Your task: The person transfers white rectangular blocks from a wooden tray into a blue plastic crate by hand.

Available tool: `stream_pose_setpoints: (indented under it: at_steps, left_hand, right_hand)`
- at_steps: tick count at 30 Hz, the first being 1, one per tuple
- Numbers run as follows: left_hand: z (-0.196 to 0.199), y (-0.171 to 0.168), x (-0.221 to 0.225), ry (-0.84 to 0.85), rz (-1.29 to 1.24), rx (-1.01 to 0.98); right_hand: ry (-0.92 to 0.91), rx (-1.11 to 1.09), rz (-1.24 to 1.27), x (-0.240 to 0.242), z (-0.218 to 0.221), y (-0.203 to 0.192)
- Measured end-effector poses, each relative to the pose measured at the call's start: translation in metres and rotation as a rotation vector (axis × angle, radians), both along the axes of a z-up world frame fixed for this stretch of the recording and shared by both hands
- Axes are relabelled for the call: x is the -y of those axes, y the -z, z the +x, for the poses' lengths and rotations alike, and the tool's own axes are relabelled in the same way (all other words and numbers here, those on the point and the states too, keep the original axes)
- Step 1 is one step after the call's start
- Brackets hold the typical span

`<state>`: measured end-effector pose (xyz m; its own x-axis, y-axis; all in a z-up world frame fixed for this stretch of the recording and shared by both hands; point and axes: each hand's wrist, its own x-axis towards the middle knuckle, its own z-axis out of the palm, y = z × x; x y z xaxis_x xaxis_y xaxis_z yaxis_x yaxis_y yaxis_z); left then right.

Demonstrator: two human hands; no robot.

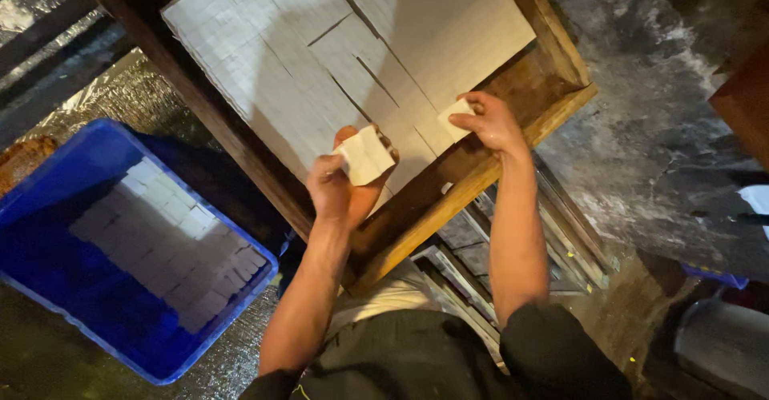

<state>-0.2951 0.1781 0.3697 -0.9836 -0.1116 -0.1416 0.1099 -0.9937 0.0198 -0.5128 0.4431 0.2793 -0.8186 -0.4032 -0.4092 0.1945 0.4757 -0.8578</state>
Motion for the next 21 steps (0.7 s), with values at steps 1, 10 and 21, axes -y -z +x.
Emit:
stream_pose_setpoints:
  at_steps: [1,10,21]
  left_hand:
    - [0.003,0.0,0.001,-0.015,0.027,-0.034]
    - [0.014,0.0,0.012,-0.056,0.253,-0.1]
    - [-0.003,0.03,-0.008,-0.003,-0.383,0.235]
  right_hand:
    - [-0.019,0.052,-0.053,-0.001,0.004,0.0]
    - [-0.052,-0.452,0.58,0.05,0.066,-0.014]
    - [-0.004,0.036,-0.066,0.05,0.059,-0.075]
